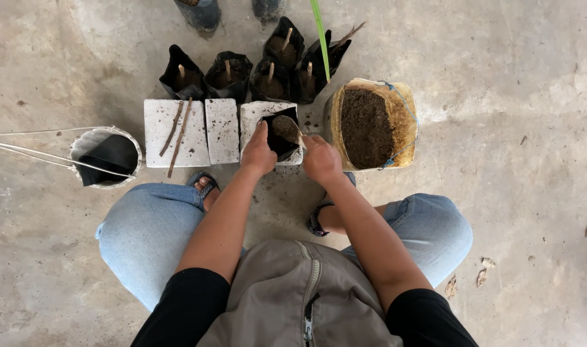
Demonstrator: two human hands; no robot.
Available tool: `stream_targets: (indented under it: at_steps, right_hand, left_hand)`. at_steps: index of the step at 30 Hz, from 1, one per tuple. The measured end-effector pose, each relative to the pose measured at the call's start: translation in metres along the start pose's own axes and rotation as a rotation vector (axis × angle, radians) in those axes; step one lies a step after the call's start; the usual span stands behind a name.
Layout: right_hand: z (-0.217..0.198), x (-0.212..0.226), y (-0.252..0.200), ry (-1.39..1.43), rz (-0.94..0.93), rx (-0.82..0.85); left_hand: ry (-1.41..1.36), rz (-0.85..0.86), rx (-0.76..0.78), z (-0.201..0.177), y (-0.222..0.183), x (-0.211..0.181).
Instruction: The person is brushing the internal surfaces of black plastic components and filling them with soil using a small wooden tool.
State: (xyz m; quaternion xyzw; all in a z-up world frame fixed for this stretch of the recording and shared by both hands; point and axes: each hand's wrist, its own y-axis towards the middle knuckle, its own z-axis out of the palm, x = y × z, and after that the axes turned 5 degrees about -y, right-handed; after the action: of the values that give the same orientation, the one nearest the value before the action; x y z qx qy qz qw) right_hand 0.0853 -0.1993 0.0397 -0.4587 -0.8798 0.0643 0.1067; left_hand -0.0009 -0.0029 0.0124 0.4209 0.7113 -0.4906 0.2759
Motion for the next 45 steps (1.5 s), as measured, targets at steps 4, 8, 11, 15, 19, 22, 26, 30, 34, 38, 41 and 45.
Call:
stream_targets:
  at_steps: [4,8,11,15,19,22,26,30,34,38,41,45]
  right_hand:
    - [-0.024,0.024,-0.005,-0.102,-0.072,0.008]
    - [-0.005,0.017,-0.008,-0.212,-0.093,-0.097]
    - [-0.002,0.012,-0.013,-0.207,-0.114,-0.170]
    - [0.001,0.000,-0.017,-0.102,-0.087,-0.179]
    - [0.000,-0.030,-0.012,0.092,0.047,-0.209]
    - [-0.015,-0.079,-0.011,0.144,0.132,-0.515]
    - [0.016,-0.181,-0.009,0.013,0.522,-0.266]
    - [0.033,-0.214,-0.005,-0.091,0.665,0.063]
    - [0.012,-0.174,-0.002,0.033,0.625,0.226]
    - [0.035,-0.168,0.011,0.141,0.681,0.326]
    - [0.050,-0.168,0.023,0.162,0.712,0.312]
    - [0.017,-0.149,0.034,0.328,0.687,0.314]
  left_hand:
    - [0.007,0.001,-0.005,0.001,0.005,0.004]
    - [0.021,0.036,-0.022,0.004,0.010,0.013]
    - [0.015,0.047,-0.027,0.002,0.006,0.010]
    - [-0.016,0.036,-0.010,0.001,-0.003,0.002]
    - [-0.004,0.041,0.008,-0.002,-0.002,0.008]
    - [0.007,0.049,0.010,-0.002,0.006,0.016]
    - [0.036,0.018,-0.006,-0.006,0.003,0.009]
    - [0.021,0.014,-0.021,-0.008,-0.002,0.001]
    - [0.037,0.022,-0.011,-0.008,-0.003,0.003]
    - [0.061,0.010,-0.010,-0.013,-0.007,-0.004]
    - [0.057,0.009,-0.002,-0.014,-0.008,-0.007]
    - [0.051,0.032,-0.002,-0.014,-0.011,-0.006]
